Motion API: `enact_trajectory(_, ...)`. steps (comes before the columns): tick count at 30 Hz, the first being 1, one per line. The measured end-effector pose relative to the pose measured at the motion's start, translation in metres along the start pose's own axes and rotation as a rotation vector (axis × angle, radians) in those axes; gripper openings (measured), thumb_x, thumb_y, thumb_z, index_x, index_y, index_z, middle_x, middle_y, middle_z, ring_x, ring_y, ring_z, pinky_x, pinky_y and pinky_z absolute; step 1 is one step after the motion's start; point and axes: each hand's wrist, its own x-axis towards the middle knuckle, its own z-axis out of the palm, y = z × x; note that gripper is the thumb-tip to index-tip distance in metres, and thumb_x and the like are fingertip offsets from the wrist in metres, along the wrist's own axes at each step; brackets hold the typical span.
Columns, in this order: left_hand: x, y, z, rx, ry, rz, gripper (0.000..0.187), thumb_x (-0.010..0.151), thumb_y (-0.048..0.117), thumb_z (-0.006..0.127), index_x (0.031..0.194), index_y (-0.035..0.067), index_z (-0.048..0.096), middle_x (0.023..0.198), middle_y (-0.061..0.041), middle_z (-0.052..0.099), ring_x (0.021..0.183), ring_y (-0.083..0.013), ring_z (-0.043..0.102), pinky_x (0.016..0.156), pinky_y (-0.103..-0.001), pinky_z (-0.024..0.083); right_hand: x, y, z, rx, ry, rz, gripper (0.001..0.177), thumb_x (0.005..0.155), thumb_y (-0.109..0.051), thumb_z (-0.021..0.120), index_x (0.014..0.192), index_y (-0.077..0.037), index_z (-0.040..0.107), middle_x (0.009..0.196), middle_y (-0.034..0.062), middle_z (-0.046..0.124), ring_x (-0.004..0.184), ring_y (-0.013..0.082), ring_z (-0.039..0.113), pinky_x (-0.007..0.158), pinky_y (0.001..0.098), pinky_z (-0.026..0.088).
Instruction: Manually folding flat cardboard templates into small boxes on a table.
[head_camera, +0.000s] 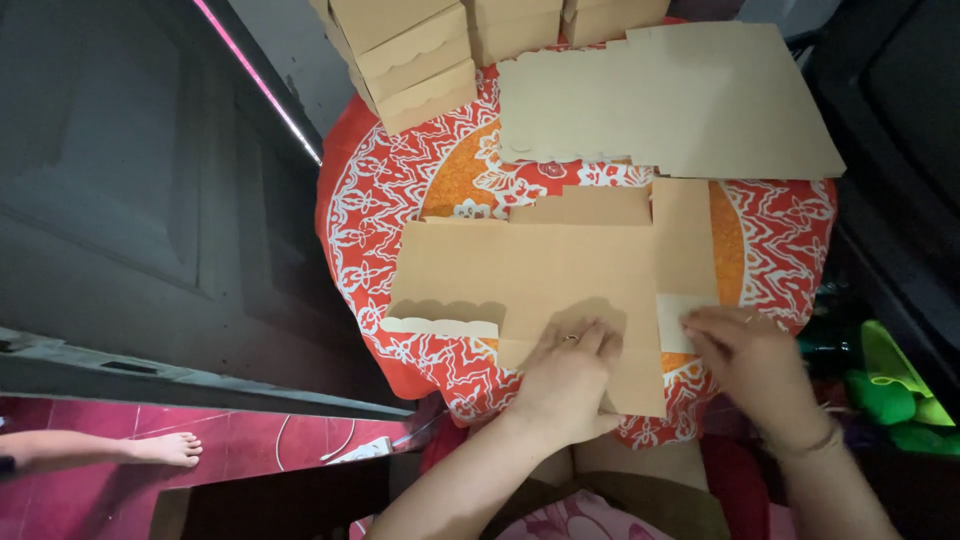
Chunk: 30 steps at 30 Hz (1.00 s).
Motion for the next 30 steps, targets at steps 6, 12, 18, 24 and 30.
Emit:
enact_trajectory(6,0.002,0.004,-0.011,-0.069,-0.047,-0.010,0.094,0.063,0.051,0.089,0.133,-0.001,0.055,0.137,-0.022,0.057,0.136,-0.0373,0.052,0.106,-0.053,0.037,-0.032,-0.037,0.014,-0.189,-0.147,-0.045,0.056,0.082,-0.006,0.058,0.138,-0.006,0.063,0.144,0.0134,0.063,0.134,0.0245,0.060,0.116,0.0361,0.044)
enact_trajectory(12,-0.001,-0.008,-0.004,-0.238,-0.032,0.007,0.089,0.066,0.044,0.084,0.135,-0.002,0.053,0.148,-0.023,0.051,0.143,-0.0390,0.044,0.114,-0.050,0.032,-0.035,-0.036,0.001,-0.373,-0.150,0.004,0.064,0.077,-0.011,0.059,0.141,-0.003,0.058,0.141,0.0207,0.063,0.132,0.0301,0.062,0.115,0.0406,0.046)
enact_trajectory(18,0.010,-0.017,-0.034,-0.313,-0.098,-0.036,0.052,0.088,0.048,0.061,0.110,0.001,0.063,0.119,-0.019,0.063,0.113,-0.0386,0.058,0.086,-0.051,0.044,-0.039,-0.034,0.005,-0.467,-0.140,-0.036,0.065,0.076,-0.020,0.062,0.138,0.000,0.061,0.141,0.0211,0.064,0.130,0.0285,0.064,0.116,0.0393,0.046)
enact_trajectory(24,0.038,-0.023,-0.056,-0.128,-0.107,-0.264,0.050,0.092,0.059,0.064,0.102,0.010,0.065,0.091,-0.014,0.072,0.081,-0.0400,0.070,0.065,-0.053,0.054,-0.037,-0.038,0.000,-0.424,-0.151,-0.025,0.064,0.079,-0.021,0.060,0.139,0.001,0.059,0.142,0.0228,0.063,0.130,0.0306,0.063,0.113,0.0401,0.048)
enact_trajectory(30,0.042,-0.018,0.014,0.195,0.417,-0.133,0.046,0.076,0.027,0.069,0.118,0.008,0.063,0.113,-0.012,0.067,0.117,-0.0326,0.059,0.108,-0.049,0.033,-0.036,-0.043,0.005,-0.479,-0.113,-0.032,0.062,0.079,-0.019,0.061,0.137,0.002,0.060,0.139,0.0243,0.064,0.128,0.0319,0.065,0.111,0.0401,0.050)
